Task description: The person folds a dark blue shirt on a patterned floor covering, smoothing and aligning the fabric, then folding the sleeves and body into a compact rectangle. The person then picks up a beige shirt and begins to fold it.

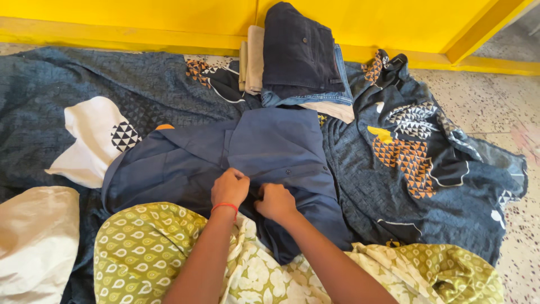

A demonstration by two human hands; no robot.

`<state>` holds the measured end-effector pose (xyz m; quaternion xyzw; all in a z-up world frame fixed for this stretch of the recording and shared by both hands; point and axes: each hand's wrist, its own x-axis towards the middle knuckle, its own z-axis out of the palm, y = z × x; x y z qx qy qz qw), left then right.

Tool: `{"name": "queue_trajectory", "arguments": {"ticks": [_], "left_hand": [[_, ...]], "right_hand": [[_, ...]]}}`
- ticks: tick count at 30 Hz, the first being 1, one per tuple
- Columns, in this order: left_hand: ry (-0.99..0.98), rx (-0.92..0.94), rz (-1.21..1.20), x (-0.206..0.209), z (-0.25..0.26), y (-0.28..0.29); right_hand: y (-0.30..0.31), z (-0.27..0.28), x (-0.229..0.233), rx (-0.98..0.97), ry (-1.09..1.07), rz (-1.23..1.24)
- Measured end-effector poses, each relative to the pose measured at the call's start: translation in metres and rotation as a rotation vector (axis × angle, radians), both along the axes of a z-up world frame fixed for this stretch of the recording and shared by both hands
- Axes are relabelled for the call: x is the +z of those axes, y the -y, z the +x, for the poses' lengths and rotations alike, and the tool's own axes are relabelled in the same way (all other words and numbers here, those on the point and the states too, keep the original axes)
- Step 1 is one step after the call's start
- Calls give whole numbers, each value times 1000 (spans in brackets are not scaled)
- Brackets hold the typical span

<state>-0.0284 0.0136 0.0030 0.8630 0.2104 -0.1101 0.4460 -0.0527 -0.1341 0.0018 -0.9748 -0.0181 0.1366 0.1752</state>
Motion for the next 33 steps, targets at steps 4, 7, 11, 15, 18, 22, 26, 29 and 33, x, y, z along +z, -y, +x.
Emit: {"name": "queue_trajectory", "arguments": {"ticks": [4, 7, 11, 15, 18, 22, 26, 29, 33], "left_hand": [[21, 0, 12, 0, -2, 1], [202, 29, -81, -3, 1, 2], [471, 39, -332, -23, 8, 8], [650, -278, -111, -56, 13, 19], [499, -489, -15, -76, 18, 20], [355, -486, -22, -74, 12, 20], [69, -646, 140, -30, 1, 21], [-59, -804, 254, 2, -14, 24], [-128, -949, 404, 26, -27, 28]], "right_hand": [[15, 17, -21, -116, -131, 240], [19, 20, -28, -189, -176, 383], [8, 10, -42, 80, 170, 519], [-7, 0, -65, 280, 162, 667], [-1, 6, -74, 309, 161, 610], [37, 8, -52, 219, -176, 746], [98, -15, -2, 144, 288, 497], [138, -36, 18, 46, 456, 148], [172, -56, 10, -102, 207, 123]]}}
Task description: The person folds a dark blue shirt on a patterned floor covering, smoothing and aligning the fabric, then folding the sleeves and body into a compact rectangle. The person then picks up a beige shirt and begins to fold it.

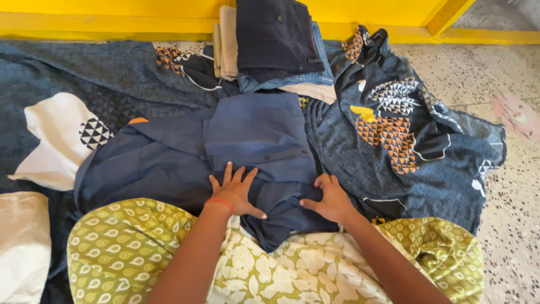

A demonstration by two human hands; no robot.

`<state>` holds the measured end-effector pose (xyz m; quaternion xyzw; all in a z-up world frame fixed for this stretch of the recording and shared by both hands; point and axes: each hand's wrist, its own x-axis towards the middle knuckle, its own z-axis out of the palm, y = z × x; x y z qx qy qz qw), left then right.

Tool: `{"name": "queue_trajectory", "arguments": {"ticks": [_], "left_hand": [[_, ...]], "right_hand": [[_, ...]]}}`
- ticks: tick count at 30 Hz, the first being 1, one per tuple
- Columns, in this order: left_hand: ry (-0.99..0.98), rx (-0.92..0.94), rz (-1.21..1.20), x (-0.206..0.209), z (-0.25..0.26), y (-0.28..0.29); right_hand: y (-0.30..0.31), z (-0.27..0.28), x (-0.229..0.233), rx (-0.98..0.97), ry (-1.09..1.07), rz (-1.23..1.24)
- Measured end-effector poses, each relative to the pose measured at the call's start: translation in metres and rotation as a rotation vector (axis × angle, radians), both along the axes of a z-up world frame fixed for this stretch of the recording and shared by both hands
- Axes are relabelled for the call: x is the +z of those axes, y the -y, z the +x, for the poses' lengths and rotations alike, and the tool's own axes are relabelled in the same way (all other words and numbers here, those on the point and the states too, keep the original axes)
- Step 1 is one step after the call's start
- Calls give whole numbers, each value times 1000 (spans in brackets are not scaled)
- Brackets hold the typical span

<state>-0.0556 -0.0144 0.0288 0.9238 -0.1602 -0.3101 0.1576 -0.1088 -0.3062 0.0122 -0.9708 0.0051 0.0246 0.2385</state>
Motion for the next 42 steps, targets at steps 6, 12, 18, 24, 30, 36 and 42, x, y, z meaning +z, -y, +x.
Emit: {"name": "queue_trajectory", "arguments": {"ticks": [6, 12, 18, 24, 30, 36, 42], "left_hand": [[1, -48, 110, 2, -4, 1], [33, -43, 121, 9, -9, 1], [485, -185, -351, 12, -34, 12], [569, -496, -299, -2, -60, 42], [538, -382, -514, 6, -51, 38], [479, -163, -874, 31, -44, 35], [146, -400, -419, 44, -81, 48]], "right_hand": [[40, -17, -17, 0, -436, 308], [54, -16, 11, 166, -700, 97], [39, 6, 11, 289, -353, -7], [40, -3, -2, 304, -366, -1], [31, -37, 36, 459, -203, 98], [40, -29, 73, 337, 84, 110], [52, -43, 63, 709, -232, -65]]}}
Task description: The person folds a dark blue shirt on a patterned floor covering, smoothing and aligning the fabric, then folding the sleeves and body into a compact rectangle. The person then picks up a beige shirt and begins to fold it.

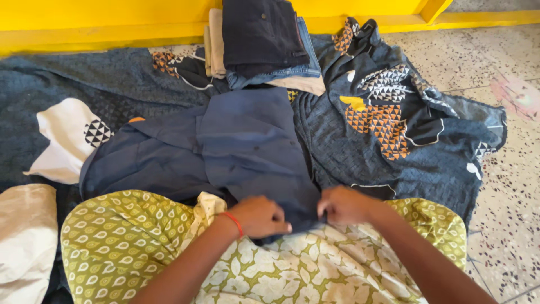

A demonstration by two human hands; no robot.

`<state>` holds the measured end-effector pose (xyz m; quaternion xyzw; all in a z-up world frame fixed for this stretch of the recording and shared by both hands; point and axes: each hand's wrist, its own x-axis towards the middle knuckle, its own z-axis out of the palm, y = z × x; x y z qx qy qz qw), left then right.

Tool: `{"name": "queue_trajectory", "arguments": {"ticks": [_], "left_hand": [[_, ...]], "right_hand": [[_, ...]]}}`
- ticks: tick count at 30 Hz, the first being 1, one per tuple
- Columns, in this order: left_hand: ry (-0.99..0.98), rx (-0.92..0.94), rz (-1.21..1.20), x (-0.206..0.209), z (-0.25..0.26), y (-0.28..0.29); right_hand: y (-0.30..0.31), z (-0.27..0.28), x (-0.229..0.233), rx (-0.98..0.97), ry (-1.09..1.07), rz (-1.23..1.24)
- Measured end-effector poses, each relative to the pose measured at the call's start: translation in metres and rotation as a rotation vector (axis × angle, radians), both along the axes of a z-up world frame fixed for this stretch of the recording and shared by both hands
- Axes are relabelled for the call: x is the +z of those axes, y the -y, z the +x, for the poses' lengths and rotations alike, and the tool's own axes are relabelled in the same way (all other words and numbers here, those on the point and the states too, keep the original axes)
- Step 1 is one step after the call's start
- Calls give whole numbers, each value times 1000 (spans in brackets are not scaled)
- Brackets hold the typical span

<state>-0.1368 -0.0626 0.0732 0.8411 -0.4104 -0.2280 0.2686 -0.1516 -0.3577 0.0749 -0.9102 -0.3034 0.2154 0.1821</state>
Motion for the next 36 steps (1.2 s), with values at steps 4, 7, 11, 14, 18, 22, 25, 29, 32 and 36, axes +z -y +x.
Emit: {"name": "queue_trajectory", "arguments": {"ticks": [4, 7, 11, 14, 18, 22, 25, 29, 32, 36], "left_hand": [[-314, -49, 39, -5, 6, 5], [-337, 105, -120, -17, 26, 6], [82, 339, -204, -31, 69, 24], [312, 370, -228, -39, 99, 48], [359, 359, -29, -52, 125, 80], [501, 287, -35, -62, 142, 100], [561, 264, -8, -66, 153, 110], [454, 380, 208, -67, 174, 121], [494, 541, 129, -71, 183, 130], [521, 570, -45, -81, 177, 133]], "right_hand": [[4, -1, -12, -140, -412, -142], [7, 16, -24, -216, -300, 116], [-14, 47, -60, -577, 20, 253], [-20, 63, -81, -723, 153, 282], [-7, 65, -88, -665, -19, 217], [9, 50, -93, -620, -212, 299], [15, 48, -102, -634, -382, 492], [25, 50, -107, -372, -389, 375], [28, 48, -102, -328, -434, 229], [23, 50, -93, -288, -421, 101]]}}
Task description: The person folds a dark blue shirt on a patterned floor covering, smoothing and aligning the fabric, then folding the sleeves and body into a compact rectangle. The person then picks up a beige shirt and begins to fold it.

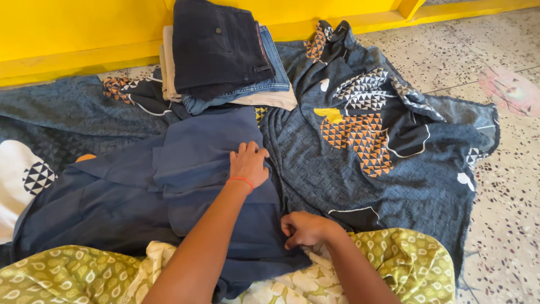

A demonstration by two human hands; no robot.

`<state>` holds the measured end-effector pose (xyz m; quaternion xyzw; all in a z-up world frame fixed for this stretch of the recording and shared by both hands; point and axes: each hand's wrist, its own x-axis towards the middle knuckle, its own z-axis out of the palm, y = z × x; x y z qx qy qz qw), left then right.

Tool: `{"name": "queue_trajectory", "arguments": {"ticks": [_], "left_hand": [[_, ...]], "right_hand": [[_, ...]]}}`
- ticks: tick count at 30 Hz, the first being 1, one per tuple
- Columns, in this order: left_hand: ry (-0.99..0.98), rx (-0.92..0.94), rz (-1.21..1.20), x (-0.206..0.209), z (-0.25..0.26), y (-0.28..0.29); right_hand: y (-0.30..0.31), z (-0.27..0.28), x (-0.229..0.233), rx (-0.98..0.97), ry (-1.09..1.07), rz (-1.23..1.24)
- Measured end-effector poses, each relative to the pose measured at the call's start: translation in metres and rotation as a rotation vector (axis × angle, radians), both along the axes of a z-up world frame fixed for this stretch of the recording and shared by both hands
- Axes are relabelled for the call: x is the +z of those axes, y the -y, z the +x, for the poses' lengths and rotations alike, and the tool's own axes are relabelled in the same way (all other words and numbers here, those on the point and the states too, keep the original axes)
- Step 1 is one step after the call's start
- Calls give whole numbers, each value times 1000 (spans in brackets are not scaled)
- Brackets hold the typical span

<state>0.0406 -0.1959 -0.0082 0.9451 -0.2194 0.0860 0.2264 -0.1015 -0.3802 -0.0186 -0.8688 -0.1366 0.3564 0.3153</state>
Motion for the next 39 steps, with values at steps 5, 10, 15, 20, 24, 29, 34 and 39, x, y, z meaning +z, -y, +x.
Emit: {"name": "queue_trajectory", "arguments": {"ticks": [5, 10, 15, 20, 24, 29, 34, 39], "left_hand": [[5, -49, 191, 1, 2, -4], [-212, -210, -206, 11, 2, -6], [-8, -98, -408, 0, 25, -57], [-182, 370, -291, -17, 75, -149], [-265, 429, -209, -27, 110, -183], [-430, 349, -13, -26, 145, -181], [-265, 447, -30, -9, 152, -174], [258, 460, -207, 13, 121, -152]], "right_hand": [[-3, -3, 0, 55, 11, -60], [-1, -8, 9, 109, 71, -73], [17, 19, 16, -362, 110, 43], [-4, 112, -4, -582, 435, 148], [-30, 207, -19, -634, 623, 39], [-41, 274, -41, -580, 654, 11], [-43, 304, -53, -536, 633, -114], [-67, 278, -39, -688, 826, 60]]}}
